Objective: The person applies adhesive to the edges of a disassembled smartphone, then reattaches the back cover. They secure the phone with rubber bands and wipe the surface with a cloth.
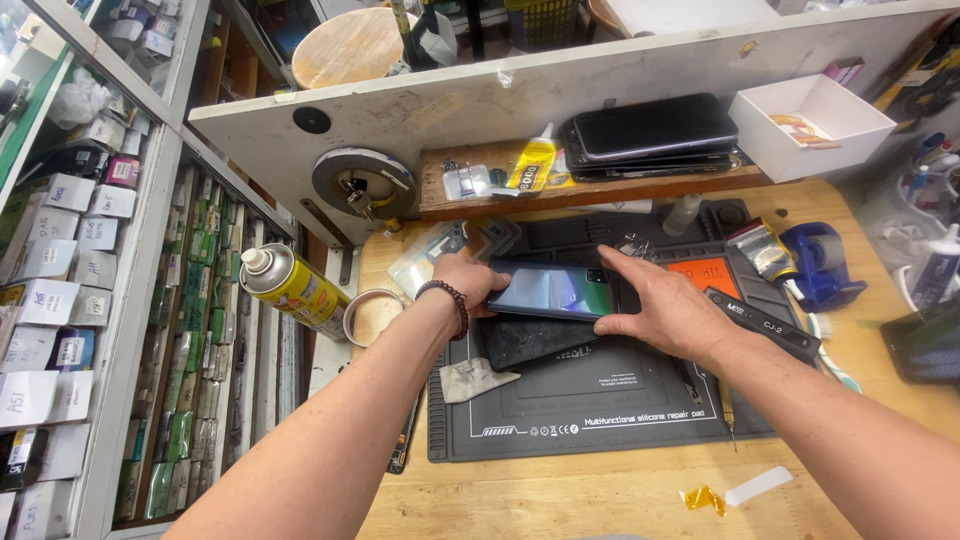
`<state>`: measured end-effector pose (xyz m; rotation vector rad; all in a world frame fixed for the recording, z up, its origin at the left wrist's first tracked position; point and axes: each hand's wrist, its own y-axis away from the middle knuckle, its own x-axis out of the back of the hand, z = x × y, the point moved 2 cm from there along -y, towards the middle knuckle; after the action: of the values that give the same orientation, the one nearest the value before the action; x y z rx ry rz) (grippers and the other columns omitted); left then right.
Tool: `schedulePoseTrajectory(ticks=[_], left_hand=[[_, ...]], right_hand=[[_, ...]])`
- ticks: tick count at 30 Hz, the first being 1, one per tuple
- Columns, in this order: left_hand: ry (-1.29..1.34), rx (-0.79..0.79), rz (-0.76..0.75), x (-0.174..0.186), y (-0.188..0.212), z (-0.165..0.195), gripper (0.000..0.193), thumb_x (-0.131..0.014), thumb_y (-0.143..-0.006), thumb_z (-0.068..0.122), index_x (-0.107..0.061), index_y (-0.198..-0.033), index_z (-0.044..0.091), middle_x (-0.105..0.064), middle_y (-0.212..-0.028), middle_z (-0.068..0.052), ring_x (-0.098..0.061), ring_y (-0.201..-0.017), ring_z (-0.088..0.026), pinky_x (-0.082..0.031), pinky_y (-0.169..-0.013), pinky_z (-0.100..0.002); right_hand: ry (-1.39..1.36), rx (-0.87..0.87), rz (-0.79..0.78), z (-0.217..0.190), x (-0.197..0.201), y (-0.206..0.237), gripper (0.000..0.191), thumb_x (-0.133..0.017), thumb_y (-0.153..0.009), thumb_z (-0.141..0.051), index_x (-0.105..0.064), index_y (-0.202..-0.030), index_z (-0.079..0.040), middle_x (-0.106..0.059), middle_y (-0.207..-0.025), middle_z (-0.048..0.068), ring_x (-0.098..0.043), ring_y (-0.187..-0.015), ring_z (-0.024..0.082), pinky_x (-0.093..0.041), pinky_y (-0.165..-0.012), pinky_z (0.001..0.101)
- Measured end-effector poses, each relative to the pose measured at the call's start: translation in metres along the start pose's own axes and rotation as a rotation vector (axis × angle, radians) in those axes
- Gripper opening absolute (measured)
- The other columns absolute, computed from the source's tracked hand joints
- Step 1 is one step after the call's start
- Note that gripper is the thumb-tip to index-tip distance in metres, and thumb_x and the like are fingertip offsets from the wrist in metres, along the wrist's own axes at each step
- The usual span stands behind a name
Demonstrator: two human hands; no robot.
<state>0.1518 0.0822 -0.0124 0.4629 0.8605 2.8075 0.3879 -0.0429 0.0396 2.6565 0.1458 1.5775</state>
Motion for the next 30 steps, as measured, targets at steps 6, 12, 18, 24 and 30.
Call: schedulePoseTrajectory(ticks=[6, 12, 18, 24, 30], left_hand=[[0.041, 0.020, -0.024, -0.002, -0.005, -0.002, 0.036, -0.080, -0.082, 0.005, -0.065, -0.114, -0.003, -0.072, -0.096, -0.016, -0.072, -0.081, -0.026, -0.063, -0.064, -0.039], [-0.029, 0.035, 0.009, -0.004, -0.005, -0.004, 0.036, -0.081, -0.083, 0.008, -0.067, -0.114, -0.003, -0.073, -0.097, -0.015, -0.072, -0.082, -0.024, -0.062, -0.063, -0.036], [0.177, 0.048, -0.170, -0.003, 0.000, -0.001, 0.024, -0.072, -0.088, 0.003, -0.064, -0.110, -0.002, -0.073, -0.099, -0.015, -0.073, -0.085, -0.025, -0.062, -0.073, -0.042], [0.314, 0.137, -0.167, 0.003, -0.002, -0.023, 0.014, -0.069, -0.092, 0.003, -0.064, -0.104, -0.002, -0.072, -0.097, -0.013, -0.072, -0.088, -0.026, -0.058, -0.084, -0.046], [0.615, 0.198, -0.234, 0.014, -0.003, -0.056, 0.010, -0.067, -0.097, 0.007, -0.062, -0.106, 0.004, -0.071, -0.100, -0.010, -0.069, -0.091, -0.022, -0.057, -0.085, -0.043]], right_hand=[[-0.007, 0.012, 0.011, 0.005, -0.001, -0.001, 0.106, -0.086, -0.070, -0.043, -0.035, -0.159, -0.019, -0.048, -0.152, 0.012, -0.050, -0.135, 0.034, -0.044, -0.110, 0.0419], [-0.007, -0.029, -0.015, 0.006, -0.002, -0.001, 0.106, -0.086, -0.069, -0.045, -0.034, -0.159, -0.021, -0.048, -0.152, 0.010, -0.050, -0.135, 0.034, -0.044, -0.110, 0.0423], [-0.003, -0.039, -0.006, 0.011, -0.003, 0.002, 0.103, -0.085, -0.069, -0.048, -0.038, -0.158, -0.024, -0.049, -0.152, 0.011, -0.051, -0.136, 0.034, -0.045, -0.110, 0.0430], [-0.127, 0.119, 0.156, 0.029, -0.003, 0.000, 0.090, -0.086, -0.074, -0.042, -0.046, -0.150, -0.014, -0.049, -0.151, 0.017, -0.049, -0.135, 0.036, -0.042, -0.106, 0.0430], [-0.713, -0.505, 0.222, 0.074, -0.029, -0.007, 0.048, -0.065, -0.110, -0.042, -0.066, -0.126, 0.004, -0.062, -0.120, 0.039, -0.054, -0.110, 0.054, -0.051, -0.094, 0.0595]])
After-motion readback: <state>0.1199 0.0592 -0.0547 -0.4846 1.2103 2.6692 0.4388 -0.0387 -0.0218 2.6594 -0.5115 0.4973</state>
